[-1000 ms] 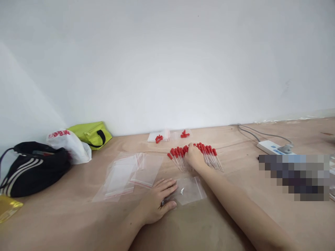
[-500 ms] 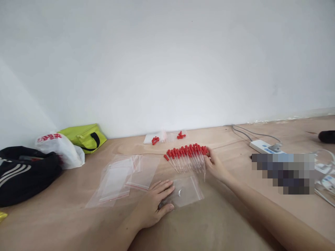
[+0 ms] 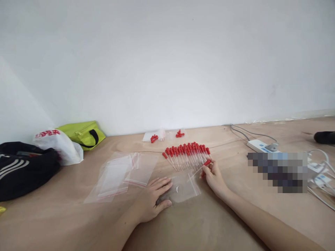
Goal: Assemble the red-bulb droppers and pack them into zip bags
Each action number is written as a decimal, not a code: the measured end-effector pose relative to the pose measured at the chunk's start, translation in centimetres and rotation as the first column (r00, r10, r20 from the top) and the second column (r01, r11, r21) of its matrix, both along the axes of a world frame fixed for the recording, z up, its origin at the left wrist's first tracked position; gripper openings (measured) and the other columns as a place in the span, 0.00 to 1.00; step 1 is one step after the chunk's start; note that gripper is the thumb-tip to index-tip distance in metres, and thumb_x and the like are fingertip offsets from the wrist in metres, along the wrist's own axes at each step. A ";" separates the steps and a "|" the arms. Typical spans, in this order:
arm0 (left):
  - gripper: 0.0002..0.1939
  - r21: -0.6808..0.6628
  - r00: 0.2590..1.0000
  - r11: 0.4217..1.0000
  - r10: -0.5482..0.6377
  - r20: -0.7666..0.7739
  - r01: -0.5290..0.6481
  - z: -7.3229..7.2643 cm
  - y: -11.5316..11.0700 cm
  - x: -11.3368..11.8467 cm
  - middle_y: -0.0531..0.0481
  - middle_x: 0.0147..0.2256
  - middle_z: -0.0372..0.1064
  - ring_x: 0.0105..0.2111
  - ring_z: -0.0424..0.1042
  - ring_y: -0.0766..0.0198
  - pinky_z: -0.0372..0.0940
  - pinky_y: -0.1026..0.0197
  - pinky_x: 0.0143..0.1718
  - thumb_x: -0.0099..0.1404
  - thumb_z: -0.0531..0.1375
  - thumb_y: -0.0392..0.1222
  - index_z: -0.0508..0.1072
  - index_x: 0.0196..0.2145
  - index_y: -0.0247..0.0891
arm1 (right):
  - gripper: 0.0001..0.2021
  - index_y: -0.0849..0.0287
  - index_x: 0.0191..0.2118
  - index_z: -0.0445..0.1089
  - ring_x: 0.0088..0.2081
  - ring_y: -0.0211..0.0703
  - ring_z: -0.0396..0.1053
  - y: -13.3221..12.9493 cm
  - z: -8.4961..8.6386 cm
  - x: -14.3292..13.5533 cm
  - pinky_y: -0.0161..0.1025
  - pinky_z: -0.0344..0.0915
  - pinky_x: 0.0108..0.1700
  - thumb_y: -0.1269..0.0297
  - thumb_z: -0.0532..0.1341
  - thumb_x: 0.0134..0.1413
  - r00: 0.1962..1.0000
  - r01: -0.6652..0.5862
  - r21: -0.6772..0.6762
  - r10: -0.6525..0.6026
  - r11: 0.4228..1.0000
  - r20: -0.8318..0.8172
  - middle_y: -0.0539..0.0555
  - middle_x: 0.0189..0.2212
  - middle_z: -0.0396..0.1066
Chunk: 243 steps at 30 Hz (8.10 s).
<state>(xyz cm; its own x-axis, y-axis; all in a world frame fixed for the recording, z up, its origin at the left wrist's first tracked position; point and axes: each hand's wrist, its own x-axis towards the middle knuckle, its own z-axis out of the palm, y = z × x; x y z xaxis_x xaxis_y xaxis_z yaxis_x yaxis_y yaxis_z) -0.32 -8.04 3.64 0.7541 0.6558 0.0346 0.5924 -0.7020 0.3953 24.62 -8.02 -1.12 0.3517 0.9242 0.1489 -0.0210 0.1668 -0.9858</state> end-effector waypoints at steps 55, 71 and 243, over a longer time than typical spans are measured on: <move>0.16 -0.123 0.987 0.992 0.001 0.158 0.019 -0.8 0.5 -1.0 0.48 0.52 0.62 0.54 0.56 0.57 0.47 0.47 0.57 0.61 0.55 0.44 0.68 0.47 0.44 | 0.06 0.66 0.29 0.68 0.36 0.50 0.69 8.9 4.9 -2.7 0.39 0.61 0.36 0.72 0.54 0.46 0.593 0.213 -0.287 0.110 0.934 0.798 0.65 0.31 0.70; 0.17 -0.114 0.995 0.994 0.009 0.102 0.003 -0.5 0.7 -0.6 0.49 0.52 0.61 0.55 0.56 0.58 0.47 0.47 0.57 0.60 0.55 0.44 0.68 0.48 0.44 | 0.48 0.55 0.58 0.33 0.20 0.36 0.64 -1.0 1.1 3.1 0.34 0.62 0.23 0.56 0.66 0.35 0.987 -0.118 -0.047 0.112 0.992 -0.112 0.41 0.20 0.62; 0.21 -0.074 0.997 0.995 -0.067 0.025 0.069 -0.1 0.8 -0.7 0.54 0.56 0.56 0.56 0.52 0.59 0.44 0.47 0.58 0.64 0.51 0.44 0.58 0.54 0.51 | 0.13 0.57 0.32 0.60 0.14 0.32 0.59 -1.1 0.0 0.1 0.29 0.52 0.14 0.56 0.60 0.42 0.927 -0.323 -0.251 0.358 0.912 0.109 0.45 0.18 0.66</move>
<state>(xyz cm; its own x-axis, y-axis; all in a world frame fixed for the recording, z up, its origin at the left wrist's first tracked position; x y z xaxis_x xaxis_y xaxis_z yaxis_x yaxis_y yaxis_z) -1.03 -7.23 3.56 0.7965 0.6046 0.0051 0.5348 -0.7083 0.4607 24.76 -9.12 -1.12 -0.0007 0.9987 -0.0505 0.1138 -0.0501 -0.9922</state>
